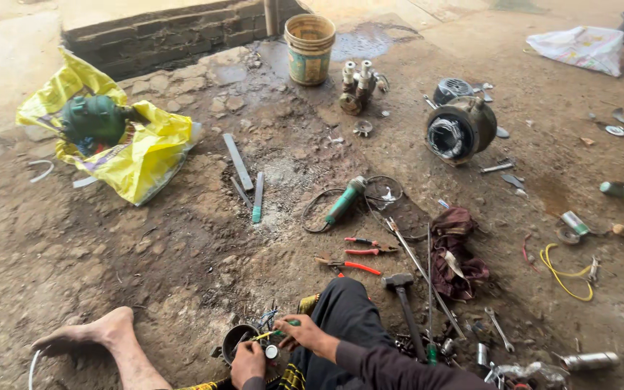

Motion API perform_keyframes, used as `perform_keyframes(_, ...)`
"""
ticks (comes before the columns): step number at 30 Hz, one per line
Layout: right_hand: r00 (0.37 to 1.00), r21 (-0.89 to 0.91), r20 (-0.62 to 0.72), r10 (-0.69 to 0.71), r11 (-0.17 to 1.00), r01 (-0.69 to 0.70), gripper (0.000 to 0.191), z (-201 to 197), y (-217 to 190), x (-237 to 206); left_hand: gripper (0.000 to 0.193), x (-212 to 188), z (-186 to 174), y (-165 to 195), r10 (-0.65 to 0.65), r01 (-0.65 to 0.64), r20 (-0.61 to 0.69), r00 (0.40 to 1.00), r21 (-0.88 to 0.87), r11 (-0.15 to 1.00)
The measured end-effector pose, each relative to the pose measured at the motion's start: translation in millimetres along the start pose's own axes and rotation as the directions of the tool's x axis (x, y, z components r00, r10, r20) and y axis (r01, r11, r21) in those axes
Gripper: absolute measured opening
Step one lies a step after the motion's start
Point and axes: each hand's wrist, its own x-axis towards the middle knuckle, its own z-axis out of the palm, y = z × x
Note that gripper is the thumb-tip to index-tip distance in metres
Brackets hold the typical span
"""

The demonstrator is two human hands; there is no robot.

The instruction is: The person sits on the ground and uses a screwdriver and a metal rod to adjust and clean the interior of a cylindrical motor component. They also handle a bundle of wires and a small metal piece, placing them into the component.

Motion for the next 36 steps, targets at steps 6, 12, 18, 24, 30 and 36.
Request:
perform_keyframes(6, 0.997, 0.010, -0.011, -0.074, 0.997, 0.074, 0.047, 8, 16, -19, 0.027, -4, -11, 4, 0.013, -0.019, -0.046, 0.999, -0.139, 0.990)
perform_keyframes(12, 0.970, -0.136, 0.071, -0.234, 0.961, 0.242, 0.034, 14, 18, -18, 0.027, -6, -6, -9, 0.150, -0.165, -0.082, 0.985, -0.223, 0.961)
perform_keyframes(18, 0.899, -0.268, 0.179, -0.400, 0.859, 0.436, 0.036, 5, 21, -29, 0.041, 8, 0, 16, 0.095, -0.095, -0.004, 0.995, -0.068, 0.993)
perform_keyframes(24, 0.961, -0.387, 0.093, -0.259, 0.880, 0.275, 0.040, 1, 34, -39, 0.061, 2, 8, 14, 0.094, -0.097, 0.043, 0.995, 0.081, 0.992)
perform_keyframes(30, 0.917, -0.515, 0.134, -0.376, 0.764, 0.388, 0.043, 1, 43, -42, 0.083, -37, 19, -48, 0.209, -0.254, 0.152, 0.966, 0.398, 0.882)
perform_keyframes(36, 0.993, -0.392, -0.044, -0.108, 0.916, 0.082, 0.027, 6, 70, -35, 0.058, -48, 26, -83, 0.393, -0.353, -0.098, 0.914, 0.284, 0.891)
